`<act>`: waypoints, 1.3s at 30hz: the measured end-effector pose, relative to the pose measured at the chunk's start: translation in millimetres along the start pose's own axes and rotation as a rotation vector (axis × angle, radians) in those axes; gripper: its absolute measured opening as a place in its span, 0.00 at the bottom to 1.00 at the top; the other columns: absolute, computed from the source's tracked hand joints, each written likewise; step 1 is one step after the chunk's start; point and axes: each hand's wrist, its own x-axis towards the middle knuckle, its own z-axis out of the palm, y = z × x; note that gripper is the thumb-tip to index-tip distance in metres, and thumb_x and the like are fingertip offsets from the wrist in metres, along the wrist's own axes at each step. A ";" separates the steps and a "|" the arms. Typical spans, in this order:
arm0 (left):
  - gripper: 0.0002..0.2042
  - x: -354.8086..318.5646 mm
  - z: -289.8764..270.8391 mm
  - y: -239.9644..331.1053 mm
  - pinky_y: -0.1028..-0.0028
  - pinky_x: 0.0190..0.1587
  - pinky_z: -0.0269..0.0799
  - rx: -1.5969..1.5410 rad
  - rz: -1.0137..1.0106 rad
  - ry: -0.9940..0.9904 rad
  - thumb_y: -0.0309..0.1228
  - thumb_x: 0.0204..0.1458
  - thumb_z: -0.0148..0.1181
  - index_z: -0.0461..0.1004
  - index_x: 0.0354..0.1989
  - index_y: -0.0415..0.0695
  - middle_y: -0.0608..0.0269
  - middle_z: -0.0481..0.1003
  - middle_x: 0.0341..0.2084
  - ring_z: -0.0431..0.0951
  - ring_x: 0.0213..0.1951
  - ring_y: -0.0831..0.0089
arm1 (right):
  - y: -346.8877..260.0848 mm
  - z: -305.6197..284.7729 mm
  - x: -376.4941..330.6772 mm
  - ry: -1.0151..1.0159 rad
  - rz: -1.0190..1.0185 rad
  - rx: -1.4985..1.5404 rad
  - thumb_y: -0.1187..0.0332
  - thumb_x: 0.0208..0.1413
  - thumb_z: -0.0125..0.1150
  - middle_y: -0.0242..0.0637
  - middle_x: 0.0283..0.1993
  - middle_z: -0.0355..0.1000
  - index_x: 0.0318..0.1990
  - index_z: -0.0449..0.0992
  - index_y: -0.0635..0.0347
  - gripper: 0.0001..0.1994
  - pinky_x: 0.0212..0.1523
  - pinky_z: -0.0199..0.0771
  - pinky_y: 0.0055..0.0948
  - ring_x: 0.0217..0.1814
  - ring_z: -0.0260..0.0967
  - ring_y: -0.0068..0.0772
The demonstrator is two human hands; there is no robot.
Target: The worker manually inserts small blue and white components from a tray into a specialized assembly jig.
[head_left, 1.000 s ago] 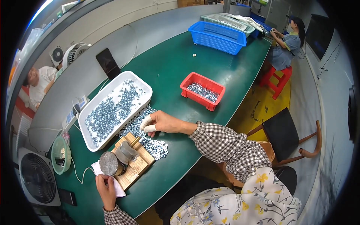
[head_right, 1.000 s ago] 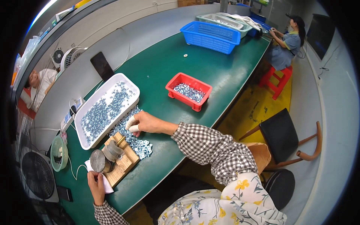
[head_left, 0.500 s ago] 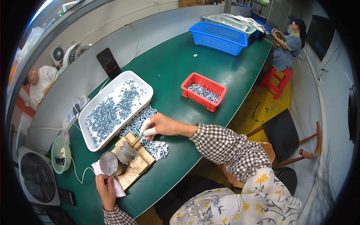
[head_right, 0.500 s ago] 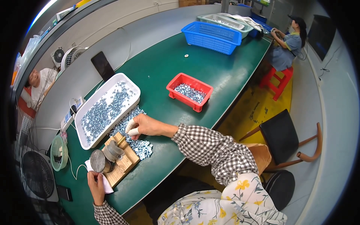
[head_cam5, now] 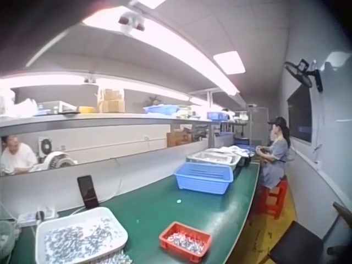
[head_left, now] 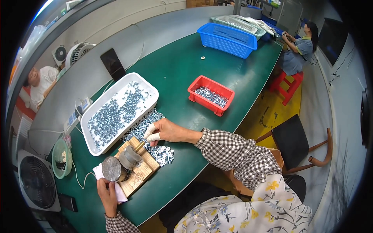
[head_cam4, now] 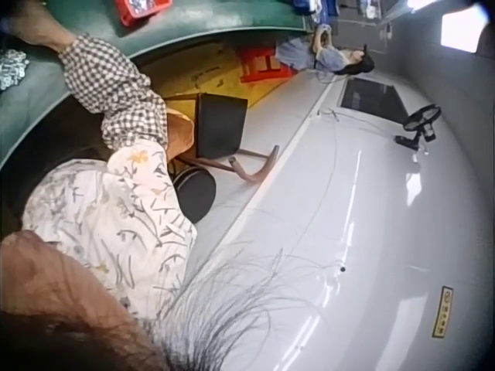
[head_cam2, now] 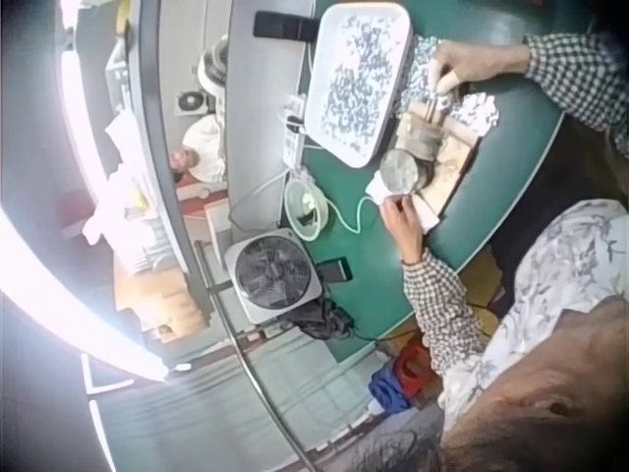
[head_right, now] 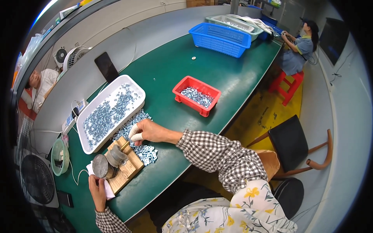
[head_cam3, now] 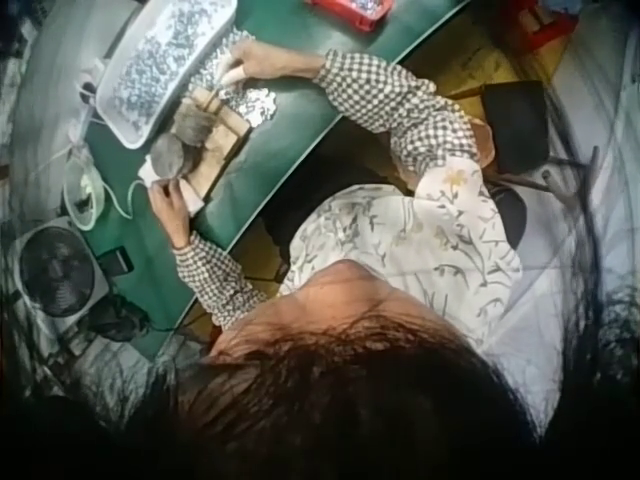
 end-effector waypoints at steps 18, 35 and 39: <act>0.06 -0.8 -3.7 6.6 0.70 0.32 0.63 -0.023 0.001 0.003 0.19 0.47 0.60 0.67 0.27 0.37 0.57 0.64 0.25 0.66 0.29 0.64 | -4.8 -1.7 -0.5 -0.001 0.097 -0.070 0.75 0.56 0.59 0.35 0.31 0.75 0.39 0.76 0.67 0.05 0.34 0.77 0.22 0.30 0.75 0.23; 0.07 -2.9 -2.8 6.0 0.69 0.30 0.63 -0.036 0.036 0.039 0.21 0.47 0.62 0.68 0.27 0.38 0.59 0.65 0.23 0.67 0.27 0.65 | -32.3 -18.3 33.8 0.135 -0.082 -0.703 0.72 0.54 0.62 0.34 0.29 0.75 0.36 0.77 0.65 0.05 0.34 0.75 0.26 0.31 0.72 0.24; 0.07 -0.9 -2.8 7.7 0.69 0.31 0.63 -0.036 0.054 0.037 0.21 0.47 0.62 0.68 0.27 0.39 0.59 0.66 0.22 0.67 0.27 0.65 | -11.8 -10.8 7.1 0.054 -0.102 -0.914 0.72 0.51 0.63 0.40 0.30 0.76 0.39 0.77 0.64 0.09 0.36 0.74 0.33 0.32 0.74 0.35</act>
